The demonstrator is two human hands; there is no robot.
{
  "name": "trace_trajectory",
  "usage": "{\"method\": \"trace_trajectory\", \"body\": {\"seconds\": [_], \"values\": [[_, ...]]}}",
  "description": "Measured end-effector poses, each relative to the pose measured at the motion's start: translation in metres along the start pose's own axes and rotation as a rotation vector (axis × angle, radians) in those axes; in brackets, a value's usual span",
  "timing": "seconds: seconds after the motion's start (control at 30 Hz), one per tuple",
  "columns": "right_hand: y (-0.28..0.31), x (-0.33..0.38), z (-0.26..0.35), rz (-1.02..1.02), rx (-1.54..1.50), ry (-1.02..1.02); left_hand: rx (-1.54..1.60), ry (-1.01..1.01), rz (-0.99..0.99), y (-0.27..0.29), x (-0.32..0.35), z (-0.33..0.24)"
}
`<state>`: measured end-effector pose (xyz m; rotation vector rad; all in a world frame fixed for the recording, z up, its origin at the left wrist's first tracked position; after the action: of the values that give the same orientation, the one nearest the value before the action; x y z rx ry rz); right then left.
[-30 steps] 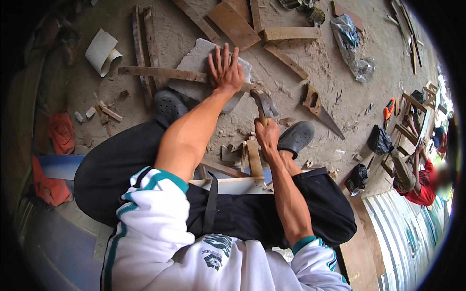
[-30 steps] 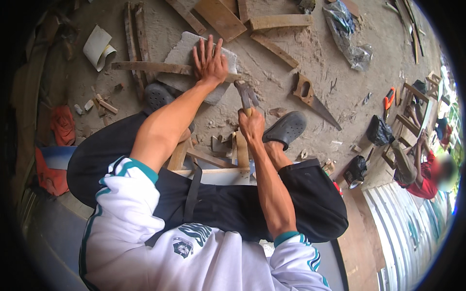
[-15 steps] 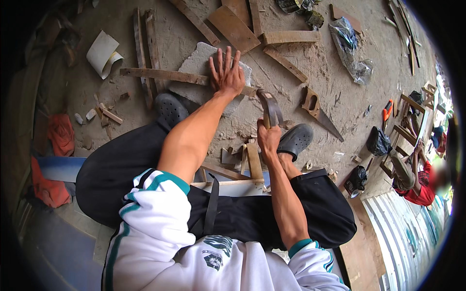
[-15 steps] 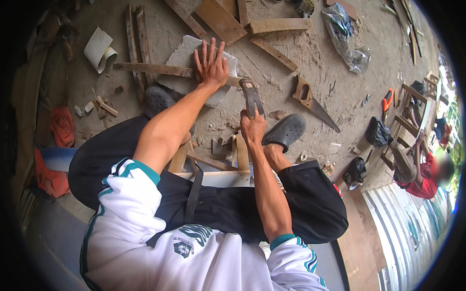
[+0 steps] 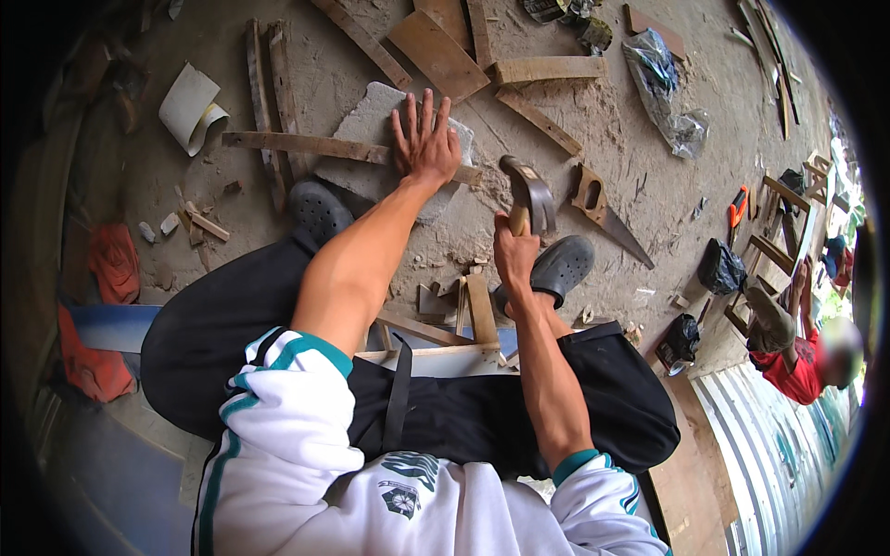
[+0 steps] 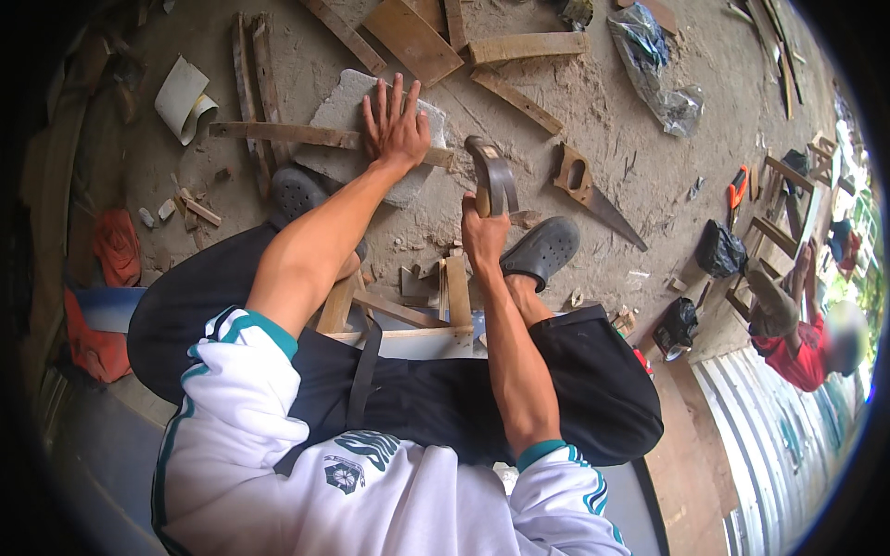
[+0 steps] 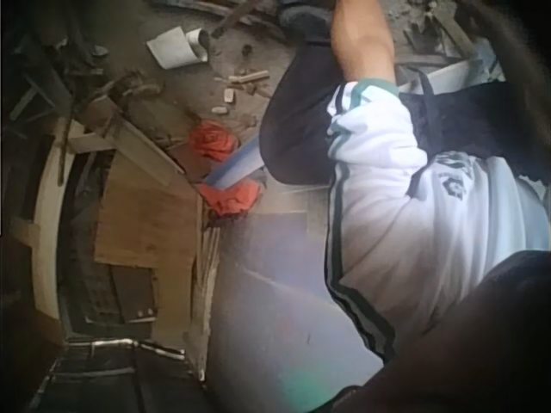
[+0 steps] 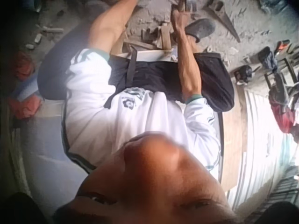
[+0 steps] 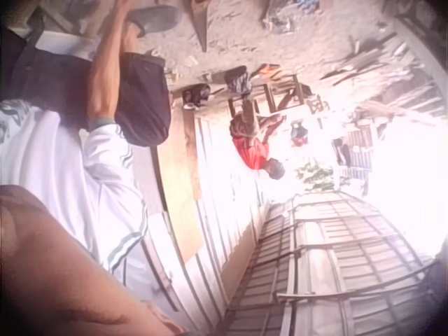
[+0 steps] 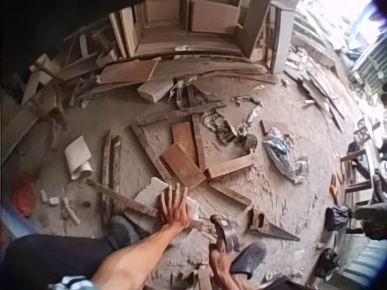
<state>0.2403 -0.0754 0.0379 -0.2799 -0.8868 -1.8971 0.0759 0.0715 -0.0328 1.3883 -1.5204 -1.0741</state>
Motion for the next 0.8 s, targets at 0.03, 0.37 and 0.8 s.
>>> {"method": "trace_trajectory", "body": {"seconds": [0.03, 0.37, 0.8], "values": [[-0.001, 0.002, -0.012, -0.004, -0.084, 0.032, -0.012, -0.005, 0.002, 0.000, 0.003, 0.000], [0.001, 0.004, -0.029, -0.024, 0.154, 0.106, -0.042, -0.007, 0.038, 0.003, 0.000, -0.002], [-0.009, 0.014, 0.011, -0.045, -0.093, 0.188, -0.002, -0.018, 0.019, 0.002, 0.001, -0.001]]}}
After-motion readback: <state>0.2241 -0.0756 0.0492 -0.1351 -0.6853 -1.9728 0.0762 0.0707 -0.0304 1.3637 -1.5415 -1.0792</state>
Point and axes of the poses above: each hand's wrist, its own x-axis away from the middle knuckle, its own y-axis out of the back of the hand, z = x × y, the point moved 3 cm from there along -x, towards the middle knuckle, and after that the axes turned 5 degrees about -x, right-handed, at the moved point
